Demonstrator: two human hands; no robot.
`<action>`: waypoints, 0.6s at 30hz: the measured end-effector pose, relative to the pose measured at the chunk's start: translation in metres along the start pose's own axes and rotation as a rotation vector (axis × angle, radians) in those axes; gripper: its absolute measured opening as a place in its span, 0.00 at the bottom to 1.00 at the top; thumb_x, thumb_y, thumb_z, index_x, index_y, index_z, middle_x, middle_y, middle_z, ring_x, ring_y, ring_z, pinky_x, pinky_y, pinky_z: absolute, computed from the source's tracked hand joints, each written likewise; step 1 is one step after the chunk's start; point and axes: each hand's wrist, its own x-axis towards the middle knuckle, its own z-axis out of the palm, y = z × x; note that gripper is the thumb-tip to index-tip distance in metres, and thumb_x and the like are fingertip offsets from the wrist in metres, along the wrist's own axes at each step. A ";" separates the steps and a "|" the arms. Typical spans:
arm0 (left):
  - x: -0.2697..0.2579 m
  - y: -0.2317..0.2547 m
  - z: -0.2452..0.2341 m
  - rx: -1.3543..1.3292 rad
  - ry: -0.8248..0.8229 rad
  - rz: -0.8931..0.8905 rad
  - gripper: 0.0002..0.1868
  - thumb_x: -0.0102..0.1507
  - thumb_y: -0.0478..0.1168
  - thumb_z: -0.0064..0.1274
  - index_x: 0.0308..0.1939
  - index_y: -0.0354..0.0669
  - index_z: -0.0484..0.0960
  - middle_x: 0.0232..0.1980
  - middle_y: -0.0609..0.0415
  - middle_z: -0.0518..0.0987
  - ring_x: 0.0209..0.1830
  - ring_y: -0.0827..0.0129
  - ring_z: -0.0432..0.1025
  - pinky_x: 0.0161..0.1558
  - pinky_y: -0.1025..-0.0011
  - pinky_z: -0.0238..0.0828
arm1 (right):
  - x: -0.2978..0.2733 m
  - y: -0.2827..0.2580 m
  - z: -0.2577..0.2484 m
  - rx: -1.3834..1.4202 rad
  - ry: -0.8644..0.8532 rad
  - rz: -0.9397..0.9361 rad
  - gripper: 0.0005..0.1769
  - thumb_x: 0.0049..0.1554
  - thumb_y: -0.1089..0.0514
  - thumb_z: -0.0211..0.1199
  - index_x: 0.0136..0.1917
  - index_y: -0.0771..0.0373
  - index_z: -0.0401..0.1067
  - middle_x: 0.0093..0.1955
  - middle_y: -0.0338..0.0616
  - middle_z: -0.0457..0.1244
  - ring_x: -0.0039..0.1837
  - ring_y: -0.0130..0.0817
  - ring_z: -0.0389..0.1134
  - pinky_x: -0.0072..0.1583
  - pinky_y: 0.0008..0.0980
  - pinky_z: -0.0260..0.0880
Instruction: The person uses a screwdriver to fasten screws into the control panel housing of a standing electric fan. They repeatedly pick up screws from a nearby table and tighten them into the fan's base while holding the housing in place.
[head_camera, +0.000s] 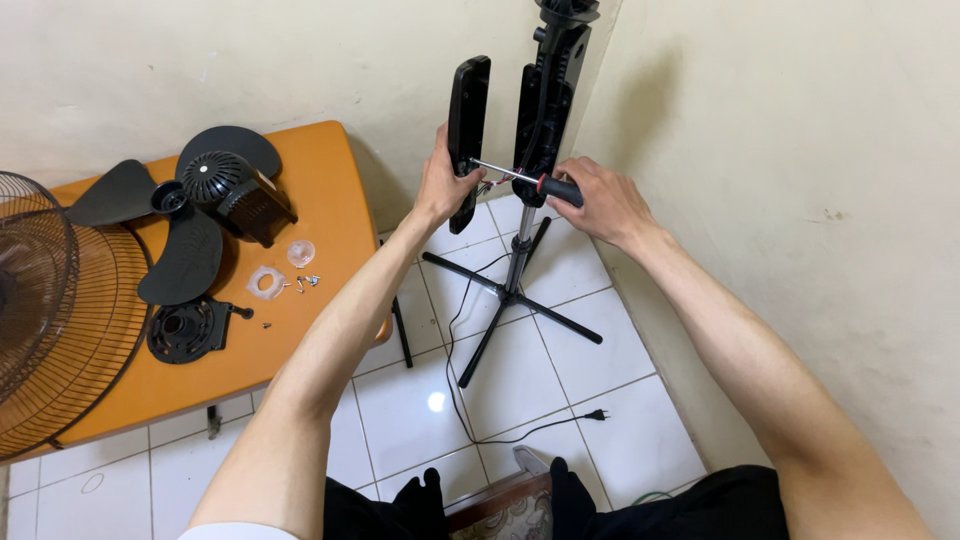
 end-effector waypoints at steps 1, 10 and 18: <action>0.000 -0.001 0.001 -0.005 0.013 0.022 0.46 0.58 0.33 0.64 0.74 0.47 0.54 0.51 0.39 0.82 0.50 0.49 0.80 0.53 0.57 0.76 | 0.000 0.001 0.000 -0.010 0.025 -0.032 0.20 0.56 0.48 0.68 0.58 0.59 0.76 0.55 0.47 0.70 0.49 0.49 0.72 0.49 0.45 0.73; 0.004 0.000 -0.004 0.103 0.005 0.082 0.45 0.58 0.32 0.63 0.76 0.45 0.56 0.52 0.36 0.82 0.51 0.42 0.78 0.53 0.55 0.74 | 0.011 0.006 0.006 0.284 -0.100 0.045 0.16 0.59 0.50 0.68 0.56 0.60 0.77 0.46 0.49 0.71 0.46 0.47 0.72 0.50 0.43 0.72; 0.018 0.014 -0.017 0.194 -0.101 -0.088 0.30 0.55 0.36 0.66 0.60 0.39 0.74 0.43 0.41 0.84 0.47 0.49 0.80 0.52 0.58 0.74 | 0.000 0.006 0.008 -0.008 0.196 -0.203 0.13 0.56 0.53 0.69 0.53 0.59 0.78 0.49 0.45 0.71 0.50 0.47 0.73 0.49 0.43 0.73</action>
